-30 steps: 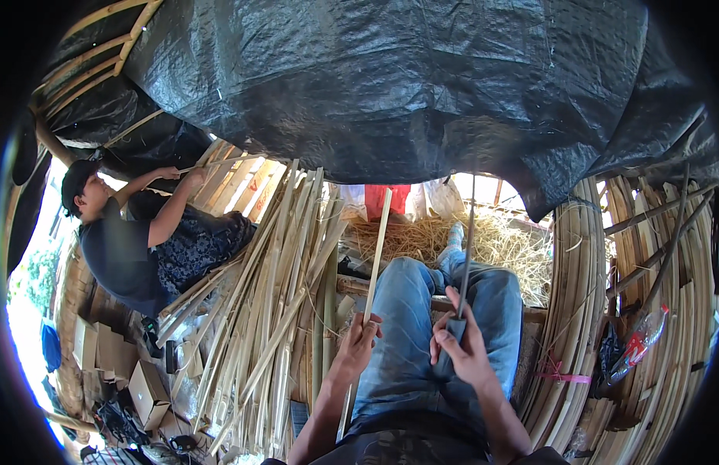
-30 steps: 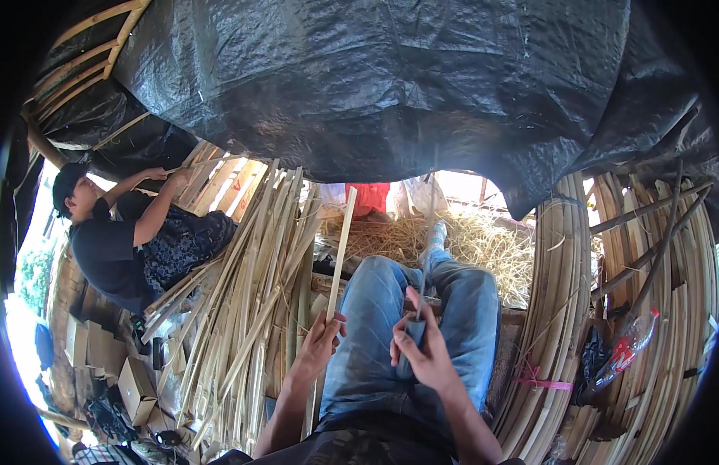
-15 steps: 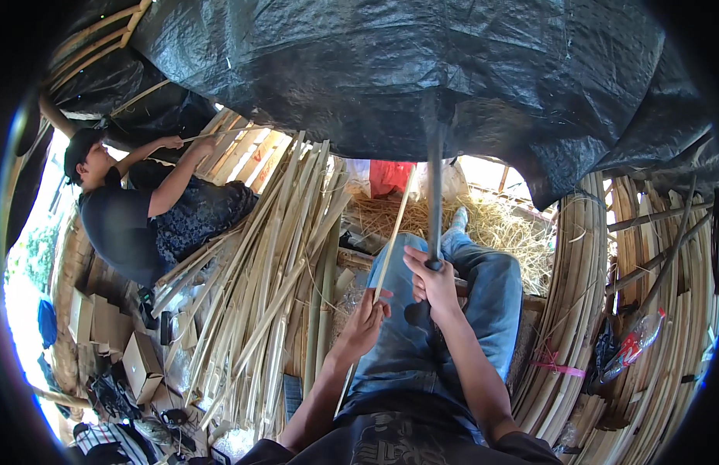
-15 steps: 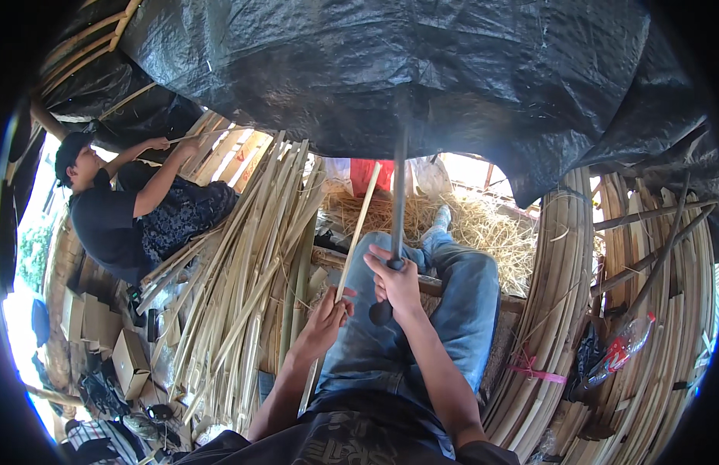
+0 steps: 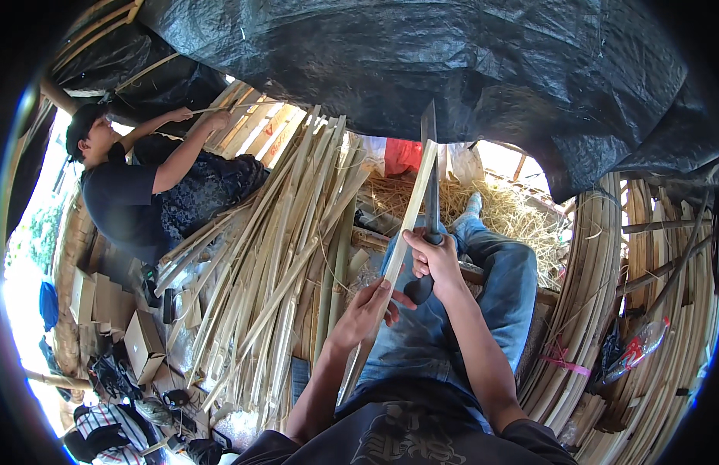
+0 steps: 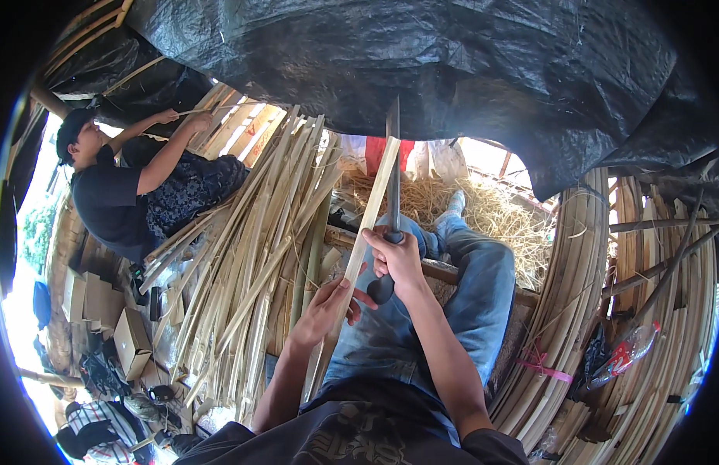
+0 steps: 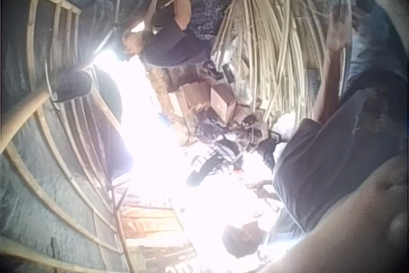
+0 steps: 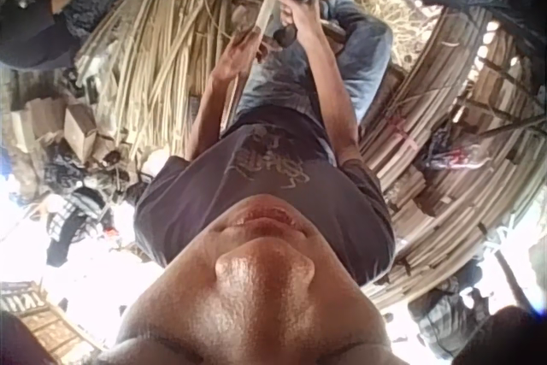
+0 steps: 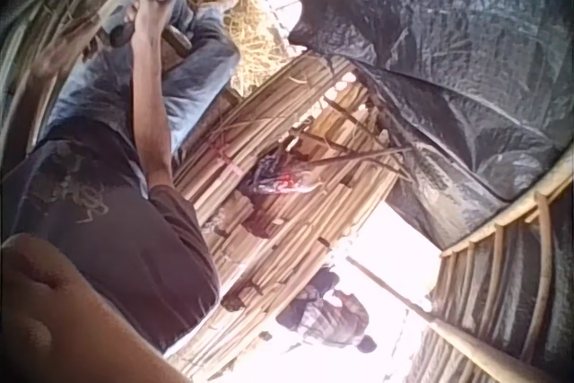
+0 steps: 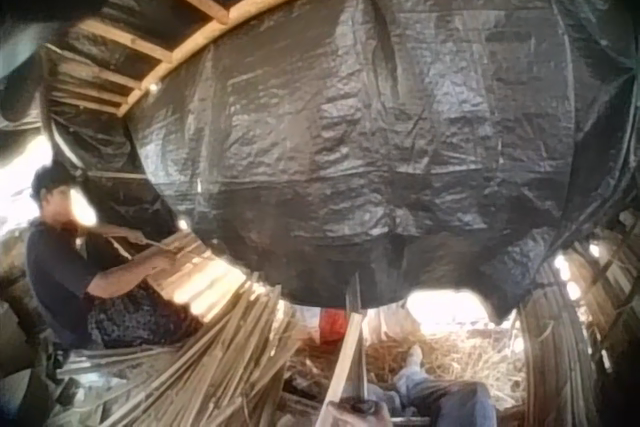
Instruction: Shaving and thinning long strips of bamboo using a machete.
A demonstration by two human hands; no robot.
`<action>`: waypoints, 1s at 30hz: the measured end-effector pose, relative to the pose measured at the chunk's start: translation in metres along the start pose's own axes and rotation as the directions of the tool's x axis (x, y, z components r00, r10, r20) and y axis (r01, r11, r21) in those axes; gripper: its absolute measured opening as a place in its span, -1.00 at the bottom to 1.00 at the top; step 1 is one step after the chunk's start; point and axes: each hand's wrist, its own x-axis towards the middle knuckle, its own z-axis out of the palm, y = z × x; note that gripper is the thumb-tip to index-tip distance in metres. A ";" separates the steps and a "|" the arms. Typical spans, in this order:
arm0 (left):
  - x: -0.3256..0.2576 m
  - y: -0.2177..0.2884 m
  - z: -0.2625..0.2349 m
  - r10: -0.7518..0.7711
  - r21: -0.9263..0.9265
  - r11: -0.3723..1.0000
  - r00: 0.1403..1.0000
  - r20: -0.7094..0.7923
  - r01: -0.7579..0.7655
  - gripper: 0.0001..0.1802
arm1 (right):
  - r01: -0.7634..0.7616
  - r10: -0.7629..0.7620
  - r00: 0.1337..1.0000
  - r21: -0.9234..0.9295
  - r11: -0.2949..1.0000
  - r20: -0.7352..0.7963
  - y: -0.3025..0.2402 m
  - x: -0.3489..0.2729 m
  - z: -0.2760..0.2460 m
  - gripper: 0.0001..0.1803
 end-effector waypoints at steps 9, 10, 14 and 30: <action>0.005 0.001 -0.006 0.012 -0.089 0.996 0.993 0.114 -0.002 -0.40 | 0.011 -0.011 1.000 -0.004 1.000 -0.009 -0.001 -0.003 0.001 -0.78; 0.004 -0.001 -0.007 0.008 -0.091 0.996 0.993 0.118 0.003 -0.40 | 0.009 -0.009 1.000 -0.003 1.000 -0.014 -0.001 -0.003 0.000 -0.78; -0.010 -0.007 -0.016 0.035 -0.064 0.998 0.969 0.244 -0.020 -0.35 | -0.005 0.006 1.000 0.085 0.996 -0.015 -0.004 -0.003 -0.006 -0.79; -0.053 -0.045 0.015 -0.163 0.010 0.986 0.985 -0.053 0.163 -0.68 | 0.182 -0.226 0.955 -0.223 0.958 -0.192 -0.001 -0.017 -0.049 -0.49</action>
